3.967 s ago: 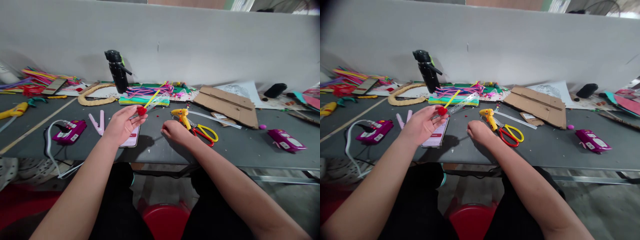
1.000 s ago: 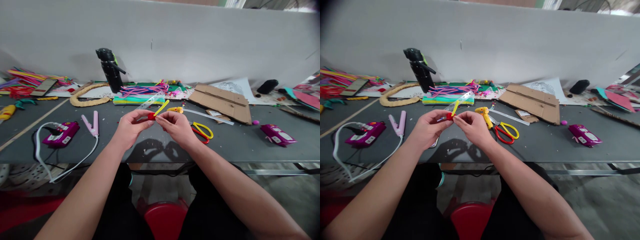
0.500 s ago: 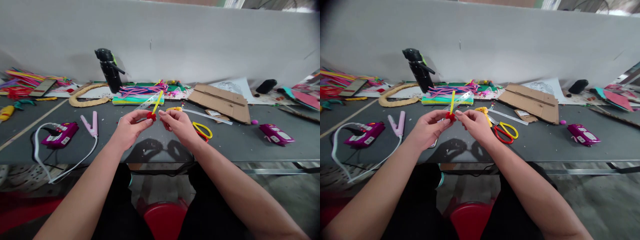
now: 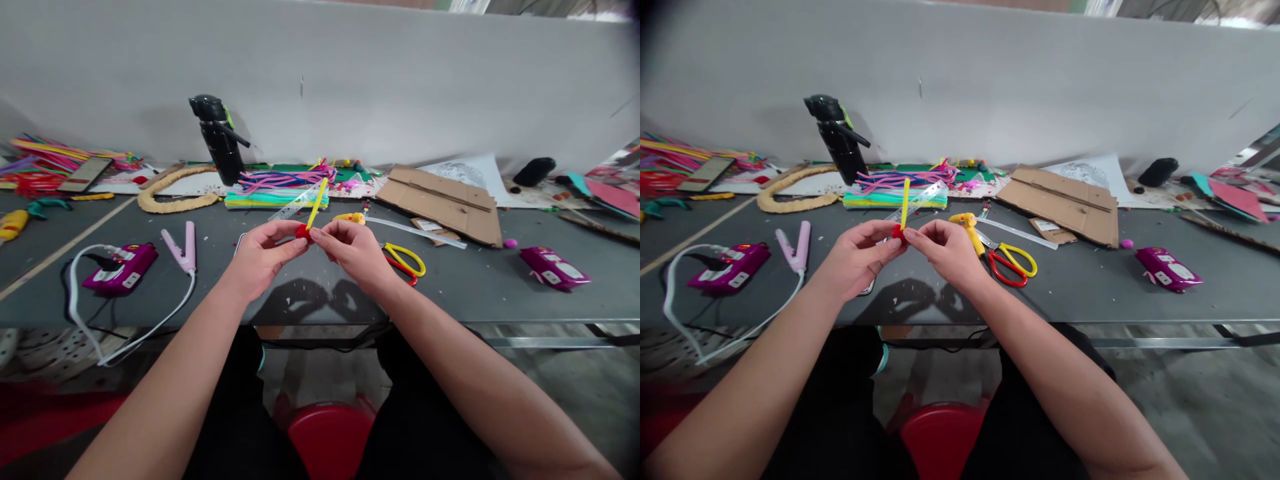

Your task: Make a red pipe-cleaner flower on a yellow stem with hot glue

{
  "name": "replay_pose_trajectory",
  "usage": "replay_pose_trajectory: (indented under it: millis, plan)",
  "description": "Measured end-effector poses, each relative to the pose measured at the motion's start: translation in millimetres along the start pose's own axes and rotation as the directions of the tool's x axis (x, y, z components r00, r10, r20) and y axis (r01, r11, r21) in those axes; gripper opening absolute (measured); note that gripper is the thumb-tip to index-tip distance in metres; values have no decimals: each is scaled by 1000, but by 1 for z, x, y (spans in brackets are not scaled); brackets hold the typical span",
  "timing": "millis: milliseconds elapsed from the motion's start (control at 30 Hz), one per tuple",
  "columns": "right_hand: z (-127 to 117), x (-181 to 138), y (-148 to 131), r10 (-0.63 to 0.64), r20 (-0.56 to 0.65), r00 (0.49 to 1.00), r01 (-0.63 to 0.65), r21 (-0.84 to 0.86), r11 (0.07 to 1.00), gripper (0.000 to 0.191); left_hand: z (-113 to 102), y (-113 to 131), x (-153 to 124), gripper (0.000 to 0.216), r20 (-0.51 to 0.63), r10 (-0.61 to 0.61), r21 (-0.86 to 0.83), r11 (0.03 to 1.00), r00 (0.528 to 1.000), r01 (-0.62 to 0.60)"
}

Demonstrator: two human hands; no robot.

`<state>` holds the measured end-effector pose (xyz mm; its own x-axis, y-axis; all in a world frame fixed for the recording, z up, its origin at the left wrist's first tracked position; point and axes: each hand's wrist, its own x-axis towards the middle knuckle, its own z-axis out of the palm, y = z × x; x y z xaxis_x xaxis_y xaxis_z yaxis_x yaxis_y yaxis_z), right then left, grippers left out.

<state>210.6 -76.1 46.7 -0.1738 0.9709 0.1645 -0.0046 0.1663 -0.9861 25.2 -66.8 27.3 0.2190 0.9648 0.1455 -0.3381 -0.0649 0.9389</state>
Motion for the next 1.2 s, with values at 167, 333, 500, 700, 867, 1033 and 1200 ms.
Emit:
replay_pose_trajectory:
  millis: [167, 333, 500, 700, 867, 1033, 1200]
  plan:
    - [2, -1, 0, 11, 3, 1000, -11, 0, 1000, 48, 1, 1, -1, 29, -12, -3, 12, 1000, 1000, 3]
    - [3, -1, -2, 13, 0, 1000, -13, 3, 1000, 48, 1, 1, 0, 29, -10, -7, 12, 1000, 1000, 7]
    - [1, -1, -2, -7, 18, 1000, 7, 14, 1000, 47, 1, 2, 0, 27, 12, -1, -10, 1000, 1000, 1]
    - [-4, -1, -2, -65, 11, 998, 65, 47, 997, 45, 3, 5, -1, 28, 7, -29, -17, 999, 1000, 29]
    - [0, -1, -3, -52, 22, 998, 52, 24, 998, 46, 4, 2, -2, 27, 8, -29, -9, 1000, 1000, 29]
    - [1, 0, -1, -66, 14, 998, 65, 21, 998, 43, 5, 5, -2, 26, -4, -34, -12, 999, 999, 34]
    - [-13, 13, 16, -147, -111, 983, 134, -123, 983, 24, -10, 19, 5, 30, -79, 31, -36, 999, 996, -34]
